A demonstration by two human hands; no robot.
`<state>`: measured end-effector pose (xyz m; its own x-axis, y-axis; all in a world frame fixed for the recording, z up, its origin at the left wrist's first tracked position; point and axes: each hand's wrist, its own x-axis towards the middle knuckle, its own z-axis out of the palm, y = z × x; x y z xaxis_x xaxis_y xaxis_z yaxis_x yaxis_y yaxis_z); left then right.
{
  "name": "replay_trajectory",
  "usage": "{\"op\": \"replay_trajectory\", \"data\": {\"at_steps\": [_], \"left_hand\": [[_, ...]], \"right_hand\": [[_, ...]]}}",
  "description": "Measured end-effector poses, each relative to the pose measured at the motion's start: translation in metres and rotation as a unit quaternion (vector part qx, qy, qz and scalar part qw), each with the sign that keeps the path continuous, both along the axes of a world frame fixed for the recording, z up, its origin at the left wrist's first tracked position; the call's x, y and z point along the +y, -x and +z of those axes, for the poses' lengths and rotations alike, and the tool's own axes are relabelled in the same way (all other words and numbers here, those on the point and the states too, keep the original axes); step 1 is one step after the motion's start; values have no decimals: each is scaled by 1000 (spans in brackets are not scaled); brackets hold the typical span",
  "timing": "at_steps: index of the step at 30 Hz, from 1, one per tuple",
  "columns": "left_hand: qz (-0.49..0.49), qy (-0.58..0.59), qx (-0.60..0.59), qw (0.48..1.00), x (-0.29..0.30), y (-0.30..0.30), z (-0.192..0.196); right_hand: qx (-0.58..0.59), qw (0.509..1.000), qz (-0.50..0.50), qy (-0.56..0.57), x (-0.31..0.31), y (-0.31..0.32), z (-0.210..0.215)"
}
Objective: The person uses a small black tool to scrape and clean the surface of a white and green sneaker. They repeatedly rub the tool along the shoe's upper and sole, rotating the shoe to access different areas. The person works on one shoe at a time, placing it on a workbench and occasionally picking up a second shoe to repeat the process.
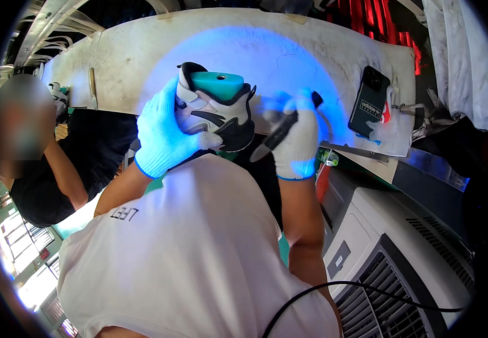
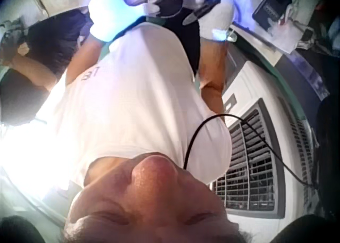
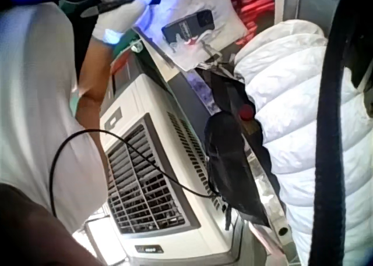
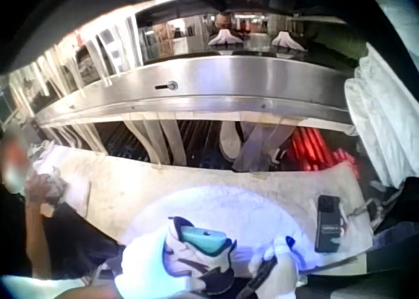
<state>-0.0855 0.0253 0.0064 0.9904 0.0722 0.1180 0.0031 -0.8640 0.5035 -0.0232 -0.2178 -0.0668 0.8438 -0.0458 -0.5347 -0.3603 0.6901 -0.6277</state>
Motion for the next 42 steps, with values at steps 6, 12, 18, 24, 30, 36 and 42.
{"op": "replay_trajectory", "data": {"at_steps": [6,12,18,24,30,36,42], "left_hand": [[0,9,27,1000,3,5,-1],[-40,8,-142,989,12,13,-26],[-21,16,-100,995,11,0,-17],[19,48,-133,990,0,6,-26],[48,207,-152,965,-16,18,-59],[40,372,47,926,4,9,-28],[-22,341,-3,940,15,15,-50]], "right_hand": [[13,993,27,111,41,12,2],[57,969,-4,241,60,22,26],[6,981,-57,188,64,31,17],[3,968,-54,245,79,35,27],[-221,950,3,219,75,9,-4],[-71,997,26,-25,38,-43,-10],[-35,996,78,-27,52,-40,-7]]}}
